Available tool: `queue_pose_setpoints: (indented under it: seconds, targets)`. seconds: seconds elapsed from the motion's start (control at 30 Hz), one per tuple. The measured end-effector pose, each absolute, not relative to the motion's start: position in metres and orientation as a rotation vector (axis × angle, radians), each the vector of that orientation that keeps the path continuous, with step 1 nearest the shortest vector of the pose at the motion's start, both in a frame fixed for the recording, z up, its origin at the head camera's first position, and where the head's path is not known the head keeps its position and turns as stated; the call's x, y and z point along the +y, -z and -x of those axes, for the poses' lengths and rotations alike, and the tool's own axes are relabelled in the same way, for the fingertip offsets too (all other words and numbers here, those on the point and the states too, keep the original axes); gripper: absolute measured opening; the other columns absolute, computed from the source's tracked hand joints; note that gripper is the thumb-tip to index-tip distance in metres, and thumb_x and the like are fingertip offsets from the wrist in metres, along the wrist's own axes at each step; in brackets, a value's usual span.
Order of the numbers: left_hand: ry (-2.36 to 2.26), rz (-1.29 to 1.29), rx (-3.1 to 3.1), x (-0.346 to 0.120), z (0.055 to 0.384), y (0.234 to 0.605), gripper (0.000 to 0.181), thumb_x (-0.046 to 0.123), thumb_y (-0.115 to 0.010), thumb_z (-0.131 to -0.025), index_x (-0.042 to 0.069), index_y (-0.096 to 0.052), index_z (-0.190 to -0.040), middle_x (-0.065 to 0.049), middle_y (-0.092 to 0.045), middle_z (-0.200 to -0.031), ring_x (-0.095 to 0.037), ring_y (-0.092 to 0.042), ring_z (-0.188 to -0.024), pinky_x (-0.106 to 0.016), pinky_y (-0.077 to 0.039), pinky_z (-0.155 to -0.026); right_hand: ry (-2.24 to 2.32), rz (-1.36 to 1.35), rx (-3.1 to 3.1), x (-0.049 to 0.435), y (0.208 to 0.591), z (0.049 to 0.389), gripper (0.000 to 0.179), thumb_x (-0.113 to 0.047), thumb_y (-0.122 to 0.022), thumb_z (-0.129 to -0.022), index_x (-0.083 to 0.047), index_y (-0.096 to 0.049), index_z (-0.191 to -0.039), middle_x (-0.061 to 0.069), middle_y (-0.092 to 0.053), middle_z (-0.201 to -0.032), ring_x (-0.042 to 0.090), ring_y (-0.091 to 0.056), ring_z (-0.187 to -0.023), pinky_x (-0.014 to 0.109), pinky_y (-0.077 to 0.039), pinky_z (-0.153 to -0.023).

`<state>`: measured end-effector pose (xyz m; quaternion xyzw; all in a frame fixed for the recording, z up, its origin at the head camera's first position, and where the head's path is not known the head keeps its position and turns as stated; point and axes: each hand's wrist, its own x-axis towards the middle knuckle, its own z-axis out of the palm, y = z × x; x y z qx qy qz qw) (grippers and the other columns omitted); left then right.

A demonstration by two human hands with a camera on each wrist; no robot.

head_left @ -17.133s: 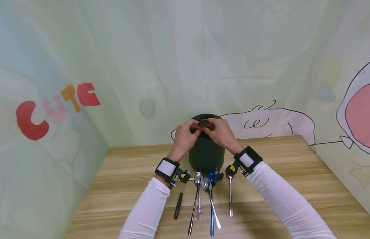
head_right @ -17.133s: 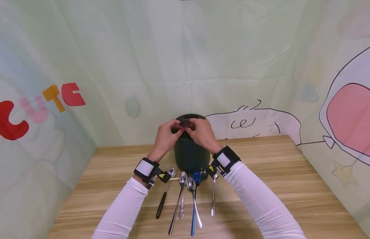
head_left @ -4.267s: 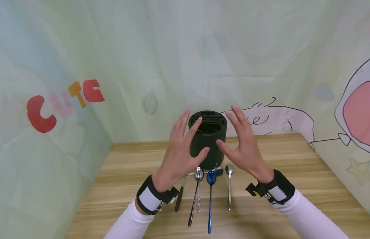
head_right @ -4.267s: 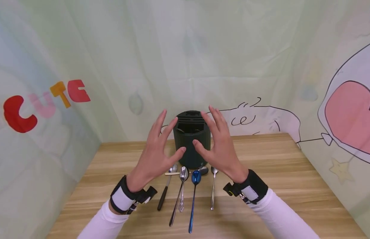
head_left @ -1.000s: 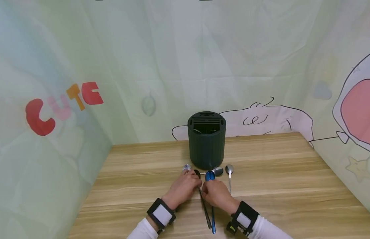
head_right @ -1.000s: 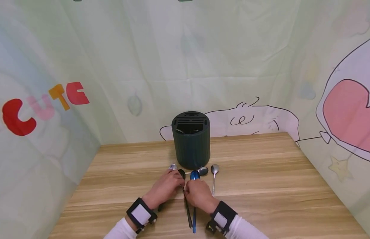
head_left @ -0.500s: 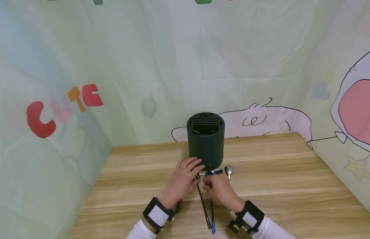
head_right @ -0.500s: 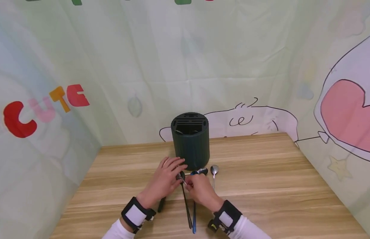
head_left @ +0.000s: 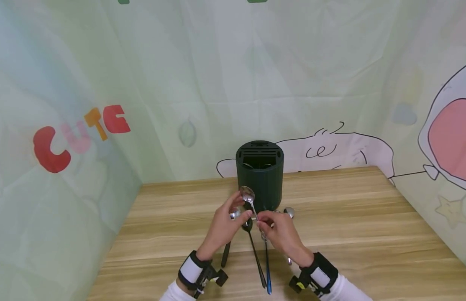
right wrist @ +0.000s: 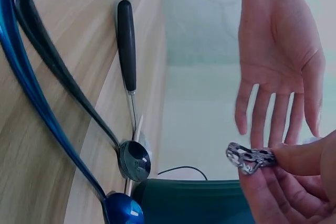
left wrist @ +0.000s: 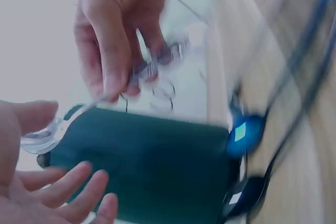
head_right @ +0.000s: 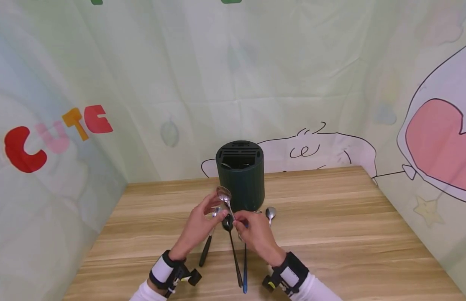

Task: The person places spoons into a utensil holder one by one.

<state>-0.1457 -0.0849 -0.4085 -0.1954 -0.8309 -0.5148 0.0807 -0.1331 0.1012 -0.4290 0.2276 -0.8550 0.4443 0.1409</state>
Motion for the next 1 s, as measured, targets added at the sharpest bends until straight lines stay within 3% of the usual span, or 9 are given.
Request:
queue_pose_setpoints:
  seconds: [0.13, 0.37, 0.6, 0.8, 1.0]
  targets:
    - [1.794, 0.591, -2.495, -0.077, 0.138, 0.405, 0.035, 0.025, -0.061, -0.089, 0.009, -0.056, -0.120, -0.006, -0.060, -0.114, -0.017, -0.056, -0.102, -0.039, -0.046, -0.089, -1.344, -0.641, -2.446, 0.101, 0.428, 0.132, 0.014, -0.010, -0.067, -0.083, -0.020, -0.066, -0.092, -0.013, -0.062, -0.078, 0.002, -0.056, -0.068, 0.024, -0.051, -0.055]
    - [1.895, 0.527, -2.373, -0.063, 0.121, 0.380, 0.018, 0.011, -0.060, -0.089, 0.001, -0.063, -0.105, -0.013, -0.064, -0.101, -0.020, -0.060, -0.090, -0.030, -0.051, -0.078, -1.377, -0.644, -2.424, 0.102, 0.426, 0.131, 0.012, -0.015, -0.067, -0.084, -0.020, -0.067, -0.095, -0.012, -0.064, -0.080, 0.002, -0.058, -0.073, 0.024, -0.053, -0.060]
    - [1.920, 0.490, -2.258, -0.058, 0.120, 0.377, 0.014, 0.009, -0.062, -0.087, -0.002, -0.063, -0.097, -0.012, -0.065, -0.093, -0.019, -0.061, -0.085, -0.029, -0.051, -0.075, -1.373, -0.634, -2.424, 0.102, 0.422, 0.130, 0.009, -0.018, -0.068, -0.084, -0.015, -0.067, -0.092, -0.016, -0.062, -0.079, 0.001, -0.057, -0.071, 0.026, -0.053, -0.065]
    - [1.926, 0.503, -2.259, -0.058, 0.119, 0.376, 0.012, 0.008, -0.061, -0.088, -0.001, -0.064, -0.096, -0.013, -0.065, -0.093, -0.020, -0.061, -0.085, -0.030, -0.051, -0.075, -1.328, -0.671, -2.390, 0.103, 0.420, 0.129, 0.010, -0.028, -0.063, -0.088, -0.019, -0.064, -0.088, -0.017, -0.060, -0.076, 0.001, -0.055, -0.066, 0.024, -0.052, -0.059]
    - [1.948, 0.541, -2.263, -0.059, 0.116, 0.370, 0.013, 0.008, -0.061, -0.088, 0.000, -0.064, -0.098, -0.011, -0.064, -0.093, -0.023, -0.061, -0.082, -0.037, -0.055, -0.068, -1.374, -0.697, -2.274, 0.110, 0.407, 0.136, 0.013, -0.021, -0.061, -0.089, -0.021, -0.061, -0.102, -0.012, -0.060, -0.090, 0.004, -0.057, -0.078, 0.027, -0.053, -0.062]
